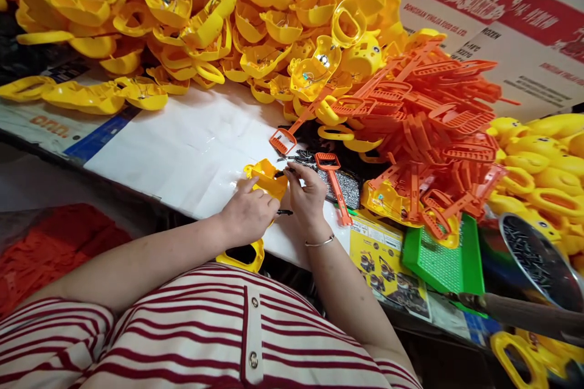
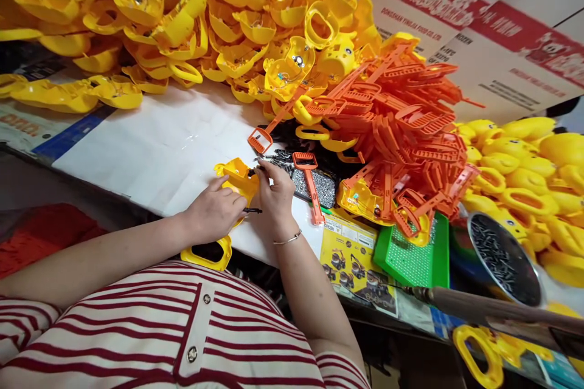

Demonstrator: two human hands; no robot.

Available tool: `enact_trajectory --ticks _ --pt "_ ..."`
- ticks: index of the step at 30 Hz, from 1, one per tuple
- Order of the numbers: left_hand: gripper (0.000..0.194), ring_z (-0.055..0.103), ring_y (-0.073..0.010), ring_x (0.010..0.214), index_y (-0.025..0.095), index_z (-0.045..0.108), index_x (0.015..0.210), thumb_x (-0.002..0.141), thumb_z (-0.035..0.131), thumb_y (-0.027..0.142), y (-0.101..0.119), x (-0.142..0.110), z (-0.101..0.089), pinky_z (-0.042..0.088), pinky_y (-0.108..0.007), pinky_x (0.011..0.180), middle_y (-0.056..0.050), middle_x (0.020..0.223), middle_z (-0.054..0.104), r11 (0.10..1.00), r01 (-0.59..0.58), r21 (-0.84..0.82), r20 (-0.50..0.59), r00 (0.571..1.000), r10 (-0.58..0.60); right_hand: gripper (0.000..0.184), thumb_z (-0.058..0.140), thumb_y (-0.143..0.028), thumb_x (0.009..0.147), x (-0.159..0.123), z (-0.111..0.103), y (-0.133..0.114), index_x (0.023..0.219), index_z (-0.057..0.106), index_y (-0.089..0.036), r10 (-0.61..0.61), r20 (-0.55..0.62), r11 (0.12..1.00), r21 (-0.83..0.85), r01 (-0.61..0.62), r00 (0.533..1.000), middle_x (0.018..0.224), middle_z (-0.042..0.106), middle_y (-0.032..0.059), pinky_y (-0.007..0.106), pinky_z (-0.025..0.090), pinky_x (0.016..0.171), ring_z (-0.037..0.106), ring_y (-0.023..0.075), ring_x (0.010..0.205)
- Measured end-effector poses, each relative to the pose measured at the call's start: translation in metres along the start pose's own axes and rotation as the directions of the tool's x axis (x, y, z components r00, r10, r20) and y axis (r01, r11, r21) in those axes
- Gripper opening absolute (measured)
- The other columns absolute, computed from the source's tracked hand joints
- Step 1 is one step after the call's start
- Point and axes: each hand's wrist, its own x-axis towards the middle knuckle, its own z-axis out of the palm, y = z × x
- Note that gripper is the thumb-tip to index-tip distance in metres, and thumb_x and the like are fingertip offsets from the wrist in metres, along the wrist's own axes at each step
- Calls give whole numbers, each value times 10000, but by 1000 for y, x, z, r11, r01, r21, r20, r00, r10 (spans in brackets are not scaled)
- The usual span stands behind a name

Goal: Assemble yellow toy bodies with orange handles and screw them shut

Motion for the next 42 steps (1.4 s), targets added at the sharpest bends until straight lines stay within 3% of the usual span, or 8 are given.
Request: enact_trajectory --ticks 5,12,20,26,30,34,39,42 --pt "186 661 -224 742 135 658 844 918 525 243 0 -1 -2 352 -451 1053 -74 744 716 999 -27 38 -6 1000 27 149 607 -295 864 0 -5 0 922 741 -264 -65 28 984 -165 69 997 876 762 60 403 550 786 678 220 811" --pt "160 662 -222 745 135 655 829 903 556 237 1 -2 -3 360 -444 1050 -72 735 710 1000 -25 10 -21 999 25 143 596 -293 879 -2 -8 -1 905 730 -252 -96 19 984 -147 98 995 862 759 61 390 532 749 674 219 788" --pt "205 662 -215 724 128 665 822 914 559 277 1 -2 -4 387 -449 1054 -72 720 706 999 -42 11 -45 998 43 164 557 -253 918 -4 -11 1 873 714 -236 -323 156 924 -161 346 934 808 763 51 356 519 714 672 193 735" --pt "205 668 -220 703 119 666 787 901 579 265 0 -2 -2 439 -459 1026 -75 695 701 999 -35 -3 -70 997 35 106 595 -255 902 -5 -5 8 884 692 -219 -259 96 940 -205 273 961 779 734 37 336 503 681 632 175 692" --pt "182 677 -204 752 145 672 797 905 568 247 -9 -7 -2 451 -445 1028 -50 732 717 987 -24 -161 -122 993 4 149 558 -273 933 -5 -3 5 909 701 -239 -319 123 931 -145 335 940 800 736 32 338 502 691 642 173 719" --pt "207 679 -199 854 163 703 971 924 507 211 -32 -9 -13 506 -395 928 -66 884 748 939 90 -331 -200 966 -163 192 531 -271 949 -6 -1 3 1017 707 -236 -335 99 932 -109 345 937 844 738 47 345 511 699 647 178 746" --pt "313 680 -198 917 154 692 1122 903 470 183 -65 9 -48 532 -320 831 -81 955 735 920 238 -312 18 969 -244 226 512 -291 960 -7 4 3 1050 706 -218 -317 81 939 -113 324 945 887 731 67 349 511 727 642 182 790" --pt "297 686 -207 960 163 711 1068 867 495 197 -72 28 -68 524 -316 866 -62 1024 749 901 357 -245 140 933 -332 229 507 -298 962 -8 7 3 1041 708 -221 -300 91 942 -129 310 950 884 726 66 356 504 736 633 185 790"
